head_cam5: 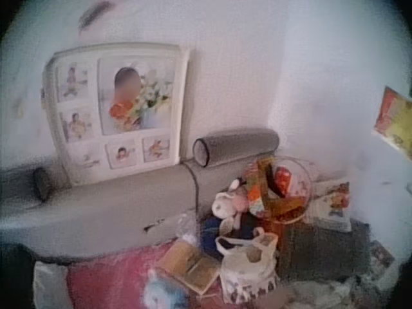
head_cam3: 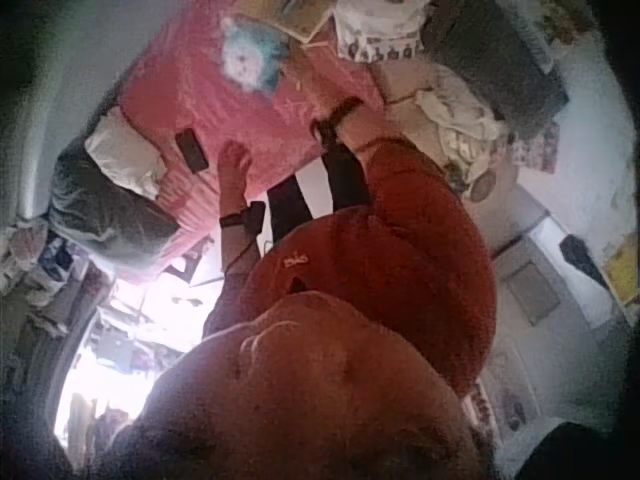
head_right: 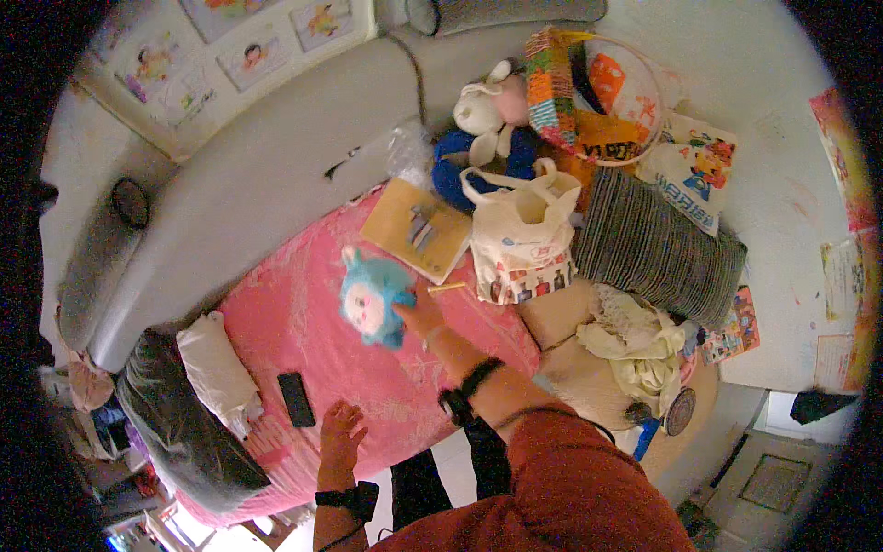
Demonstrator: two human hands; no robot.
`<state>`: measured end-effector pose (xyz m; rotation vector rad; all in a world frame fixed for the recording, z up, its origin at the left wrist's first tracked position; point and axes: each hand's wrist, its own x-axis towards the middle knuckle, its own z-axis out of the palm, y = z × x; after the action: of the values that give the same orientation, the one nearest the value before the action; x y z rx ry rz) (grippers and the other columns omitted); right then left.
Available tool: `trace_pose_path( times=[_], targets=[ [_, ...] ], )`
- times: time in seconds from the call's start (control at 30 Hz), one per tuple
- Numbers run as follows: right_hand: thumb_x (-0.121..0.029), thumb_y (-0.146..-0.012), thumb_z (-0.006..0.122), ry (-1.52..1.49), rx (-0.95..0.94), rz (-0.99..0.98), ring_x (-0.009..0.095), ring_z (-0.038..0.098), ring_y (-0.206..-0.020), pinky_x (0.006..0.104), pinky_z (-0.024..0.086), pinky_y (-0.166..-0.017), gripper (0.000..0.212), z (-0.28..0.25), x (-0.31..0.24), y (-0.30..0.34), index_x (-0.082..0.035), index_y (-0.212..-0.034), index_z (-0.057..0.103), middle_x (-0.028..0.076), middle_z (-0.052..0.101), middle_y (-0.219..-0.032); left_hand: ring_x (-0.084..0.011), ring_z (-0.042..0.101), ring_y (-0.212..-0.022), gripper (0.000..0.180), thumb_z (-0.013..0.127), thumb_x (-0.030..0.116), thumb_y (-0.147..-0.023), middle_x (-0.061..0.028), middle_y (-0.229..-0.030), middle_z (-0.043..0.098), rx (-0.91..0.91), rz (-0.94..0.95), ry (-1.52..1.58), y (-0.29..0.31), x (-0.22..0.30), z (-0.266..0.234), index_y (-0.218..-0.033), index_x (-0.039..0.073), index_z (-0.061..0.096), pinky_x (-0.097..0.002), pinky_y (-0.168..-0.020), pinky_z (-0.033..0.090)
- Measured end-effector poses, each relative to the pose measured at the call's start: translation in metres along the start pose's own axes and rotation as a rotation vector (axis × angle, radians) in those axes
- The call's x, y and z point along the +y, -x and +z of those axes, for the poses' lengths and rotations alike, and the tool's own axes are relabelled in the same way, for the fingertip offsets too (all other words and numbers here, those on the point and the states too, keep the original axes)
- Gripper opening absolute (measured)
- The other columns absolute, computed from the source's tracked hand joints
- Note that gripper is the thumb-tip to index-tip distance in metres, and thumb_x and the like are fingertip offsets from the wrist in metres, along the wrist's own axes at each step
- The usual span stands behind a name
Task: The person folds a pair of white shorts with orange trim and places them on a pink bedsheet. Then the person folds a white shirt and places it on the bed. The person then moves a blue plush toy and a plastic container, and opens a tote bag to retrieve a small plastic box containing markers.
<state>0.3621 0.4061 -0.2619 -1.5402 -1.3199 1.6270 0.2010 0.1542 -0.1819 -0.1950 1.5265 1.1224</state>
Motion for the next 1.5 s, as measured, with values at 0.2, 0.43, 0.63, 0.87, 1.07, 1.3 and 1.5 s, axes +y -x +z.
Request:
trace_pose_path(
  times=[0.2,0.43,0.63,0.87,1.07,1.3,1.5],
  targets=[
    [-0.018,-0.088,0.066,-0.462,-0.460,0.270,0.013,0.058,-0.086,0.0283,0.049,-0.063,0.042,-0.078,-0.053,0.130,-0.007,-0.124,0.047,0.005,0.058,-0.103,-0.0263,0.046,-0.121,0.059,0.063,0.026,-0.090,-0.0143,-0.133,0.048,-0.226,-0.030,0.253,0.038,0.050,0.058,-0.140,0.007,0.038,-0.0463,-0.098,0.042],
    [-0.023,-0.089,0.066,-0.321,-0.566,0.231,0.012,0.056,-0.078,0.0269,0.047,-0.063,0.043,-0.152,-0.128,0.162,-0.006,-0.123,0.045,0.004,0.057,-0.091,-0.0287,0.050,-0.119,0.059,0.069,0.016,-0.085,-0.0115,-0.129,0.053,-0.494,-0.052,0.222,0.082,0.068,0.121,-0.135,0.000,0.041,-0.0468,-0.103,0.040],
    [-0.021,-0.092,0.062,-0.425,-0.547,0.153,0.011,0.055,-0.072,0.0245,0.044,-0.058,0.036,-0.183,-0.165,0.157,-0.004,-0.120,0.047,0.004,0.057,-0.087,-0.0297,0.059,-0.110,0.052,0.067,0.014,-0.085,-0.0155,-0.125,0.056,-0.289,0.139,-0.007,0.121,0.088,0.192,-0.131,0.001,0.046,-0.0451,-0.090,0.052],
    [-0.033,-0.083,0.069,0.363,-0.438,-0.382,0.022,0.058,-0.095,0.0341,0.050,-0.080,0.049,-0.205,-0.207,0.158,-0.006,-0.123,0.055,0.011,0.060,-0.110,-0.0261,0.059,-0.108,0.051,0.067,0.007,-0.081,-0.0124,-0.121,0.058,-0.271,0.299,-0.101,0.136,0.111,0.209,-0.128,0.000,0.049,-0.0413,-0.092,0.052],
    [-0.030,-0.090,0.062,-0.302,-0.496,0.002,0.030,0.052,-0.118,0.0399,0.051,-0.088,0.055,-0.191,-0.245,0.168,-0.006,-0.135,0.041,0.017,0.049,-0.131,-0.0236,0.060,-0.103,0.063,0.079,0.029,-0.077,-0.0097,-0.116,0.062,-0.412,0.395,-0.136,0.164,0.132,0.203,-0.127,0.003,0.053,-0.0390,-0.091,0.050],
    [-0.025,-0.091,0.062,0.228,-0.762,-0.574,0.032,0.054,-0.113,0.0457,0.053,-0.088,0.054,-0.142,-0.251,0.152,-0.006,-0.138,0.041,0.018,0.044,-0.134,-0.0284,0.050,-0.121,0.077,0.079,0.038,-0.076,-0.0131,-0.130,0.054,-0.478,0.500,-0.004,0.220,0.139,0.141,-0.135,0.004,0.044,-0.0422,-0.102,0.042],
    [-0.025,-0.091,0.064,-0.016,-0.870,-0.222,0.032,0.054,-0.114,0.0469,0.052,-0.089,0.062,-0.064,-0.270,0.198,-0.008,-0.142,0.033,0.016,0.046,-0.132,-0.0300,0.048,-0.123,0.072,0.078,0.029,-0.079,-0.0139,-0.132,0.052,-0.424,0.568,0.263,0.235,0.118,0.072,-0.136,0.002,0.042,-0.0439,-0.105,0.040]
  ],
)
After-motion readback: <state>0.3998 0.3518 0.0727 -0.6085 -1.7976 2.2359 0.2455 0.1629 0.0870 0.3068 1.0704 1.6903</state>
